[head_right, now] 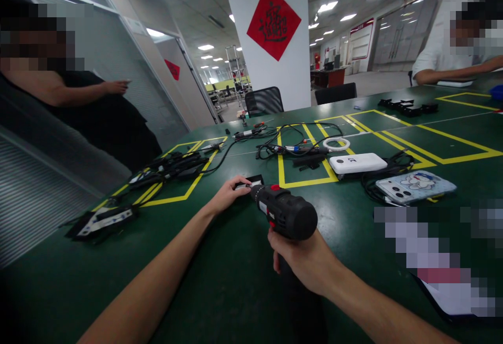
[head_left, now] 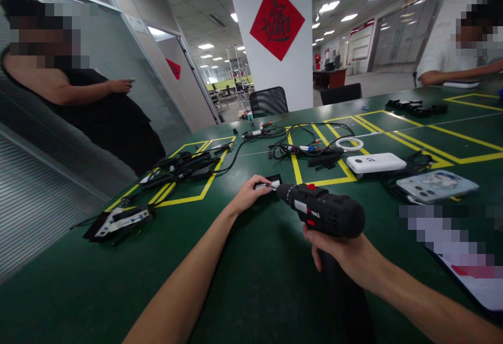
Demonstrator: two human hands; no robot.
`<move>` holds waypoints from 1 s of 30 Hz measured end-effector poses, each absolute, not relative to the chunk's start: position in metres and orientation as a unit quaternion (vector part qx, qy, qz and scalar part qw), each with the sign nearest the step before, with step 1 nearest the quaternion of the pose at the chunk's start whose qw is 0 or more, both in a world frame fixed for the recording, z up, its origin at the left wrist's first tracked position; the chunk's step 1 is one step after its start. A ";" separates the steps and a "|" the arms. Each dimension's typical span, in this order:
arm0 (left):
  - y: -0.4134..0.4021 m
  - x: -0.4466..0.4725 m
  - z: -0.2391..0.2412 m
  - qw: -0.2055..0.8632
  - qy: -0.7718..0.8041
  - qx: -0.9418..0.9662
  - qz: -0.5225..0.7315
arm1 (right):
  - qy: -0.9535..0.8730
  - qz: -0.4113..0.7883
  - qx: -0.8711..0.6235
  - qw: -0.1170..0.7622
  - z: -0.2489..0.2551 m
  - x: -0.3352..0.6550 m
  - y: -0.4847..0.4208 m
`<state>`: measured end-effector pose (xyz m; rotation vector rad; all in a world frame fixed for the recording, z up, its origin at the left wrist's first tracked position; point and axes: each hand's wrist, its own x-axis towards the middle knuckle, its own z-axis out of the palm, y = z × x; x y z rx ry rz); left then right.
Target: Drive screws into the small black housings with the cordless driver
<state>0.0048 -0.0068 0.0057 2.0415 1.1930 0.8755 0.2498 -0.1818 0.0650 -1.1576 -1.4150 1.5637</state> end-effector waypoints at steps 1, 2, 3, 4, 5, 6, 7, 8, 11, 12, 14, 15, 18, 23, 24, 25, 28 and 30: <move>-0.007 0.005 0.006 0.306 0.451 0.771 0.330 | -0.552 0.604 -0.453 0.356 0.065 0.250 -0.182; -0.006 0.005 0.006 0.306 0.452 0.770 0.330 | -0.552 0.603 -0.453 0.355 0.066 0.250 -0.181; -0.006 0.005 0.006 0.307 0.452 0.770 0.330 | -0.553 0.605 -0.450 0.355 0.065 0.250 -0.181; -0.006 0.005 0.006 0.307 0.452 0.770 0.330 | -0.554 0.606 -0.447 0.356 0.065 0.250 -0.181; -0.006 0.005 0.006 0.307 0.452 0.770 0.331 | -0.553 0.609 -0.443 0.356 0.065 0.251 -0.181; -0.006 0.005 0.006 0.306 0.451 0.770 0.331 | -0.552 0.611 -0.439 0.359 0.064 0.251 -0.180; -0.007 0.005 0.006 0.305 0.450 0.770 0.333 | -0.551 0.613 -0.435 0.364 0.063 0.252 -0.180; -0.007 0.005 0.006 0.304 0.449 0.770 0.336 | -0.550 0.614 -0.432 0.366 0.063 0.252 -0.180; -0.007 0.006 0.005 0.306 0.447 0.766 0.347 | -0.554 0.611 -0.433 0.363 0.062 0.253 -0.180; -0.007 0.005 0.005 0.307 0.445 0.765 0.350 | -0.557 0.608 -0.437 0.361 0.063 0.253 -0.181; -0.007 0.005 0.004 0.311 0.442 0.764 0.352 | -0.561 0.604 -0.441 0.355 0.064 0.253 -0.181; -0.007 0.005 0.003 0.313 0.442 0.764 0.352 | -0.563 0.603 -0.443 0.353 0.065 0.253 -0.182; -0.007 0.004 0.003 0.316 0.442 0.764 0.347 | -0.563 0.598 -0.454 0.345 0.068 0.253 -0.183; -0.008 0.005 0.006 0.314 0.446 0.764 0.345 | -0.566 0.592 -0.470 0.329 0.069 0.253 -0.183; -0.009 0.005 0.007 0.314 0.447 0.764 0.344 | -0.565 0.593 -0.468 0.331 0.069 0.252 -0.183; -0.009 0.005 0.007 0.315 0.447 0.764 0.343 | -0.566 0.594 -0.464 0.335 0.069 0.252 -0.183; -0.009 0.005 0.007 0.320 0.445 0.762 0.344 | -0.566 0.594 -0.456 0.344 0.069 0.252 -0.183; -0.009 0.005 0.006 0.320 0.447 0.760 0.346 | -0.567 0.593 -0.458 0.343 0.070 0.252 -0.183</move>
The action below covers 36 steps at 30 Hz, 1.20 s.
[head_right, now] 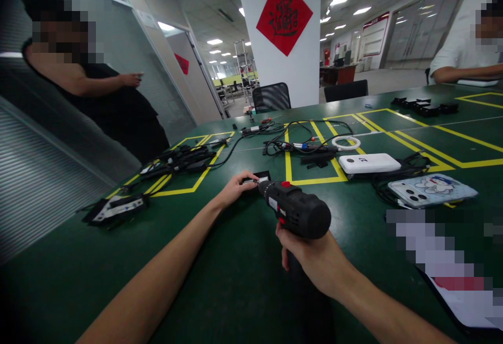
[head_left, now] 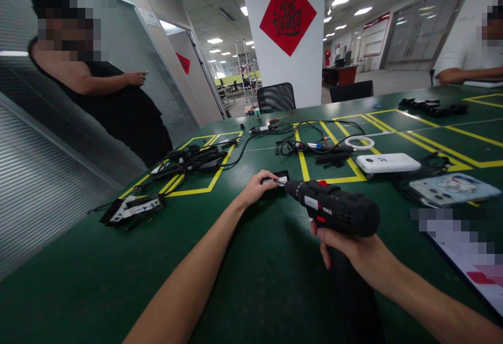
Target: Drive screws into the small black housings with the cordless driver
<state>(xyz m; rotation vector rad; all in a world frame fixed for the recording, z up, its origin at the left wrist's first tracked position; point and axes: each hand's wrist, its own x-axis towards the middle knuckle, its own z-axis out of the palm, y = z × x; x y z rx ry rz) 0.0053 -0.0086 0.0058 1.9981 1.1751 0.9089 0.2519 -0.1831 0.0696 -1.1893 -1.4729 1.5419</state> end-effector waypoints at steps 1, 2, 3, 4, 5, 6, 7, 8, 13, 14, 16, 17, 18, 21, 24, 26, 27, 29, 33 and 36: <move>-0.008 0.005 0.005 0.319 0.448 0.760 0.346 | -0.568 0.593 -0.458 0.341 0.070 0.252 -0.183; -0.008 0.005 0.005 0.319 0.449 0.759 0.346 | -0.568 0.593 -0.458 0.341 0.070 0.252 -0.183; -0.008 0.005 0.004 0.319 0.449 0.759 0.347 | -0.568 0.592 -0.459 0.341 0.070 0.252 -0.184; -0.008 0.005 0.004 0.320 0.449 0.759 0.346 | -0.567 0.592 -0.461 0.340 0.070 0.252 -0.184; -0.007 0.005 0.004 0.323 0.449 0.759 0.344 | -0.566 0.592 -0.462 0.339 0.070 0.252 -0.184; -0.007 0.004 0.004 0.325 0.449 0.759 0.342 | -0.566 0.591 -0.465 0.338 0.070 0.252 -0.184; -0.007 0.004 0.004 0.327 0.450 0.758 0.340 | -0.567 0.590 -0.466 0.336 0.069 0.252 -0.184; -0.007 0.004 0.004 0.329 0.450 0.758 0.339 | -0.569 0.589 -0.465 0.336 0.069 0.252 -0.184; -0.008 0.004 0.005 0.333 0.451 0.756 0.338 | -0.570 0.594 -0.455 0.339 0.068 0.253 -0.184; -0.008 0.004 0.005 0.332 0.452 0.756 0.339 | -0.573 0.591 -0.456 0.338 0.067 0.253 -0.183; -0.008 0.005 0.005 0.329 0.451 0.756 0.342 | -0.579 0.587 -0.457 0.334 0.067 0.253 -0.183; -0.008 0.005 0.005 0.327 0.451 0.756 0.343 | -0.580 0.586 -0.457 0.333 0.066 0.253 -0.183; -0.008 0.005 0.005 0.326 0.452 0.756 0.344 | -0.579 0.588 -0.456 0.333 0.066 0.253 -0.183; -0.009 0.005 0.006 0.327 0.457 0.755 0.339 | -0.574 0.595 -0.448 0.342 0.065 0.254 -0.184; -0.009 0.006 0.007 0.328 0.457 0.755 0.337 | -0.569 0.599 -0.440 0.351 0.065 0.253 -0.184; -0.009 0.006 0.007 0.330 0.456 0.754 0.339 | -0.572 0.599 -0.438 0.350 0.066 0.253 -0.184; -0.009 0.005 0.007 0.331 0.455 0.753 0.341 | -0.573 0.599 -0.438 0.349 0.066 0.253 -0.184; -0.009 0.005 0.007 0.331 0.452 0.754 0.344 | -0.572 0.594 -0.447 0.345 0.068 0.252 -0.184; -0.009 0.005 0.006 0.330 0.454 0.754 0.342 | -0.567 0.587 -0.464 0.346 0.069 0.251 -0.185; -0.009 0.005 0.006 0.330 0.456 0.753 0.340 | -0.568 0.593 -0.452 0.349 0.069 0.251 -0.184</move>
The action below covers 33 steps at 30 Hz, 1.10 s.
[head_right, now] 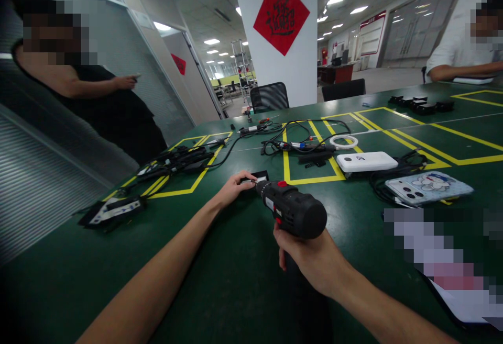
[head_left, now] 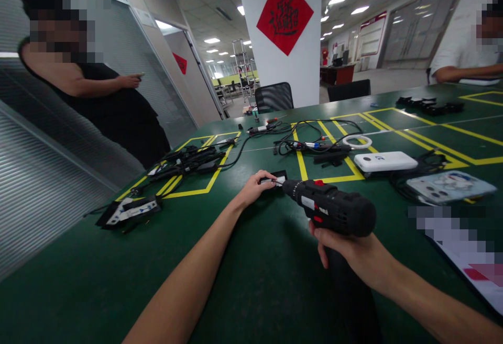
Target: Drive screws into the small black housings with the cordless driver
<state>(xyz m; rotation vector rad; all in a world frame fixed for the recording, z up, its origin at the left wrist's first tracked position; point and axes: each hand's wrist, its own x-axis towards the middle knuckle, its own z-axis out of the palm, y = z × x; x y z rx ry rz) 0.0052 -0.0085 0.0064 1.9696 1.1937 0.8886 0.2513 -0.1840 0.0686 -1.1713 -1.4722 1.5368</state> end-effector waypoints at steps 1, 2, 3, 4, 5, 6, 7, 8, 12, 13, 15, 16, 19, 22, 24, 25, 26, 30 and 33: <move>-0.008 0.005 0.006 0.330 0.455 0.753 0.340 | -0.568 0.596 -0.448 0.349 0.068 0.252 -0.184; -0.008 0.005 0.006 0.331 0.453 0.754 0.341 | -0.568 0.598 -0.445 0.350 0.068 0.252 -0.184; -0.008 0.005 0.006 0.332 0.451 0.755 0.341 | -0.566 0.600 -0.444 0.351 0.067 0.252 -0.183; -0.008 0.005 0.006 0.332 0.448 0.756 0.342 | -0.565 0.601 -0.443 0.352 0.067 0.252 -0.183; -0.008 0.004 0.006 0.332 0.447 0.757 0.342 | -0.564 0.600 -0.443 0.354 0.067 0.252 -0.184; -0.008 0.004 0.006 0.332 0.446 0.758 0.342 | -0.564 0.599 -0.444 0.355 0.067 0.252 -0.184; -0.008 0.004 0.006 0.331 0.446 0.759 0.341 | -0.564 0.598 -0.445 0.356 0.067 0.252 -0.184; -0.008 0.004 0.006 0.330 0.446 0.759 0.341 | -0.565 0.596 -0.445 0.357 0.068 0.252 -0.184; -0.009 0.004 0.007 0.332 0.446 0.759 0.338 | -0.570 0.598 -0.443 0.347 0.069 0.252 -0.185; -0.008 0.004 0.006 0.332 0.445 0.760 0.338 | -0.570 0.599 -0.444 0.345 0.070 0.252 -0.184; -0.008 0.004 0.006 0.332 0.443 0.761 0.338 | -0.568 0.600 -0.446 0.345 0.070 0.252 -0.184; -0.007 0.003 0.005 0.331 0.443 0.761 0.340 | -0.567 0.599 -0.448 0.346 0.070 0.252 -0.184; -0.007 0.003 0.005 0.331 0.443 0.761 0.339 | -0.570 0.595 -0.451 0.343 0.070 0.251 -0.184; -0.007 0.002 0.005 0.333 0.442 0.763 0.334 | -0.567 0.594 -0.458 0.339 0.070 0.250 -0.184; -0.007 0.002 0.006 0.333 0.443 0.763 0.334 | -0.564 0.593 -0.462 0.341 0.071 0.250 -0.185; -0.007 0.002 0.006 0.332 0.443 0.763 0.333 | -0.564 0.593 -0.462 0.342 0.071 0.250 -0.185; -0.007 0.003 0.006 0.331 0.445 0.762 0.334 | -0.565 0.592 -0.461 0.342 0.071 0.249 -0.185; -0.006 0.003 0.004 0.332 0.450 0.758 0.335 | -0.567 0.592 -0.463 0.337 0.070 0.250 -0.186; -0.006 0.004 0.004 0.333 0.449 0.757 0.338 | -0.561 0.593 -0.469 0.337 0.069 0.249 -0.186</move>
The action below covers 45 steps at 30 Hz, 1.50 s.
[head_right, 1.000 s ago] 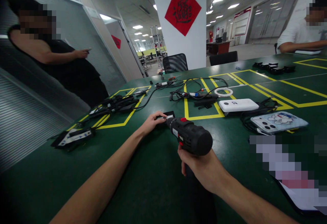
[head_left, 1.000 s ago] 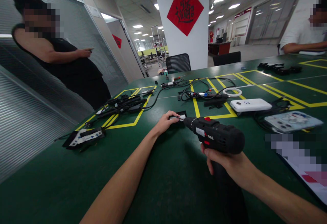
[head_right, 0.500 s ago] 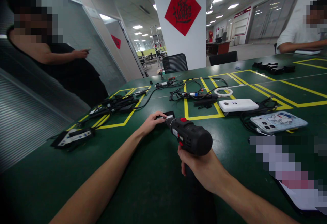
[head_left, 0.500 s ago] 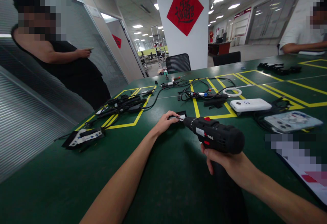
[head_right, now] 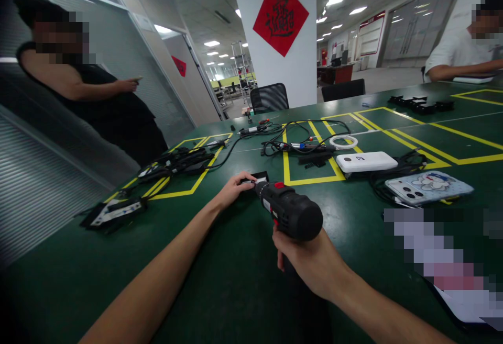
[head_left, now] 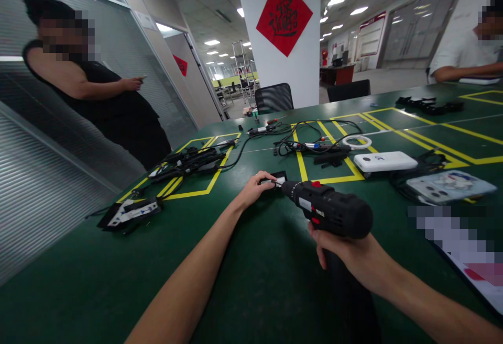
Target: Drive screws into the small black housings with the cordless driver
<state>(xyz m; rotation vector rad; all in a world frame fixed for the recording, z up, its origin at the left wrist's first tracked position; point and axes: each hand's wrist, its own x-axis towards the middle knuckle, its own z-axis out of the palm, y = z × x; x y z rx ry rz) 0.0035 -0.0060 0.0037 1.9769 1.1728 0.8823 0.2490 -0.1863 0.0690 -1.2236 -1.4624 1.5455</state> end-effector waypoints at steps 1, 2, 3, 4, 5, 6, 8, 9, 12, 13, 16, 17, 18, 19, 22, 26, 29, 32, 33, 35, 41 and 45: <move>-0.006 0.003 0.004 0.333 0.449 0.757 0.339 | -0.560 0.593 -0.466 0.342 0.069 0.248 -0.186; -0.006 0.003 0.004 0.333 0.449 0.757 0.339 | -0.560 0.594 -0.460 0.349 0.070 0.248 -0.186; -0.006 0.003 0.004 0.333 0.449 0.757 0.338 | -0.558 0.597 -0.453 0.356 0.070 0.247 -0.185; -0.006 0.003 0.004 0.334 0.449 0.757 0.337 | -0.556 0.599 -0.450 0.361 0.071 0.246 -0.185; -0.006 0.003 0.004 0.334 0.449 0.757 0.337 | -0.555 0.599 -0.448 0.364 0.072 0.246 -0.185; -0.005 0.003 0.004 0.334 0.447 0.758 0.337 | -0.554 0.598 -0.451 0.364 0.073 0.245 -0.186; -0.005 0.004 0.004 0.329 0.444 0.762 0.338 | -0.555 0.589 -0.465 0.359 0.075 0.244 -0.187; -0.005 0.004 0.004 0.325 0.444 0.763 0.339 | -0.557 0.583 -0.473 0.356 0.076 0.244 -0.188; -0.005 0.004 0.004 0.315 0.445 0.768 0.338 | -0.570 0.568 -0.482 0.346 0.075 0.241 -0.189; -0.005 0.004 0.004 0.312 0.445 0.769 0.337 | -0.575 0.565 -0.482 0.344 0.074 0.241 -0.190; -0.005 0.004 0.004 0.307 0.443 0.771 0.337 | -0.575 0.566 -0.478 0.347 0.072 0.239 -0.190; -0.005 0.004 0.004 0.307 0.442 0.772 0.338 | -0.569 0.570 -0.476 0.352 0.071 0.239 -0.190; -0.004 0.003 0.003 0.308 0.441 0.772 0.338 | -0.563 0.576 -0.473 0.357 0.071 0.239 -0.190; -0.004 0.003 0.003 0.310 0.440 0.772 0.338 | -0.558 0.581 -0.470 0.361 0.071 0.239 -0.190; -0.004 0.002 0.003 0.315 0.440 0.771 0.336 | -0.546 0.589 -0.466 0.371 0.073 0.240 -0.189; -0.004 0.001 0.004 0.322 0.440 0.769 0.334 | -0.533 0.604 -0.450 0.386 0.074 0.241 -0.187; -0.004 0.001 0.004 0.324 0.442 0.768 0.330 | -0.531 0.610 -0.445 0.385 0.073 0.242 -0.186; -0.004 0.001 0.004 0.318 0.441 0.772 0.328 | -0.524 0.615 -0.439 0.394 0.072 0.243 -0.186; -0.004 0.001 0.004 0.314 0.440 0.775 0.328 | -0.521 0.616 -0.438 0.396 0.072 0.244 -0.186; -0.004 0.001 0.004 0.304 0.436 0.781 0.327 | -0.519 0.617 -0.443 0.393 0.072 0.245 -0.185; -0.006 0.001 0.004 0.302 0.434 0.785 0.323 | -0.520 0.619 -0.445 0.385 0.069 0.248 -0.184; -0.005 0.001 0.002 0.307 0.432 0.781 0.331 | -0.522 0.620 -0.435 0.392 0.068 0.247 -0.184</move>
